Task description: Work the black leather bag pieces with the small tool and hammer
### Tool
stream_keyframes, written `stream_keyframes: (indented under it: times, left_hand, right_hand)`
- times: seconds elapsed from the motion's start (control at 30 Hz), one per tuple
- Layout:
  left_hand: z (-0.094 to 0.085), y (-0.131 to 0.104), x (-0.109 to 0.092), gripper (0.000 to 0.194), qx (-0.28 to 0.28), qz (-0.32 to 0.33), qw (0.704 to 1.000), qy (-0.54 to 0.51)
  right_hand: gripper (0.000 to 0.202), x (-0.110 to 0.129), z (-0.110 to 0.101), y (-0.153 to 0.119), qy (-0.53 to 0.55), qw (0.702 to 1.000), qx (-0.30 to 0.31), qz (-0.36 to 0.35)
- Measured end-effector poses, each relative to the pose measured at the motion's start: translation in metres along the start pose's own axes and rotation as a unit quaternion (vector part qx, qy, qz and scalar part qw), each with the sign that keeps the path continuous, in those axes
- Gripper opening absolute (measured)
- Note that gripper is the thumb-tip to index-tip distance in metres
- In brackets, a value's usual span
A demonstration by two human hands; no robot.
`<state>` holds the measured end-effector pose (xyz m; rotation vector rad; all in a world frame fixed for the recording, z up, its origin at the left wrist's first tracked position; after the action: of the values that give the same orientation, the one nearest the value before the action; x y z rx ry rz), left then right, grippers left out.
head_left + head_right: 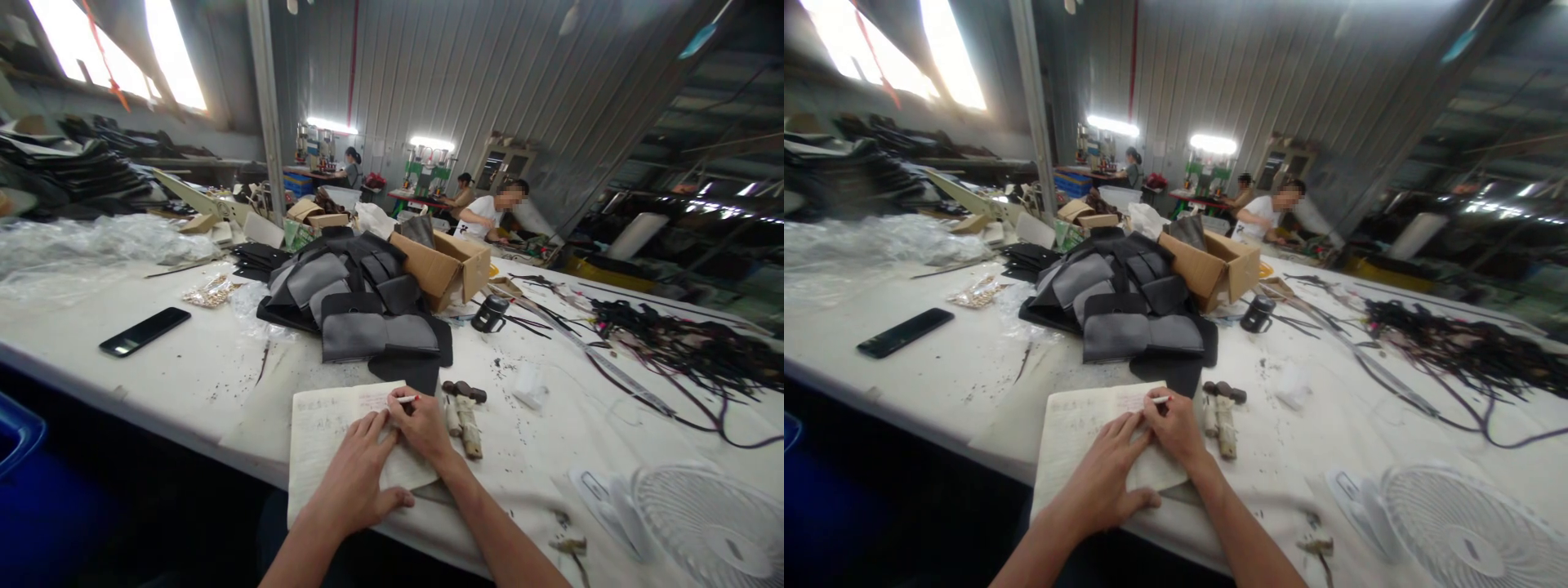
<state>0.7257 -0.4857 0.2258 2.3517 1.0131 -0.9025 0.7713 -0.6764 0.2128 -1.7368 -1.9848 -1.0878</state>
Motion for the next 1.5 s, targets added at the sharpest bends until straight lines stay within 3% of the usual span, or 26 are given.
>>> stream_keyframes:
  times: [1.5]
  left_hand:
    - [-0.0021, -0.0016, -0.0049, 0.092, -0.026, 0.008, 0.999, -0.016]
  right_hand:
    - [0.026, -0.0005, 0.001, -0.0006, 0.004, 1.0, 0.005, -0.014]
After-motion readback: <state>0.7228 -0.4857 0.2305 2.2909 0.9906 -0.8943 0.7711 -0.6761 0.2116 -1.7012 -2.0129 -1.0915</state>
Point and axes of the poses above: each hand's wrist, its own y-axis towards the middle knuckle, its own z-axis out of the palm, x = y × z, the point moved 2 cm from there along y, towards the middle knuckle, and after that the axes turned 10 degrees about -y, right-handed, at the moved point
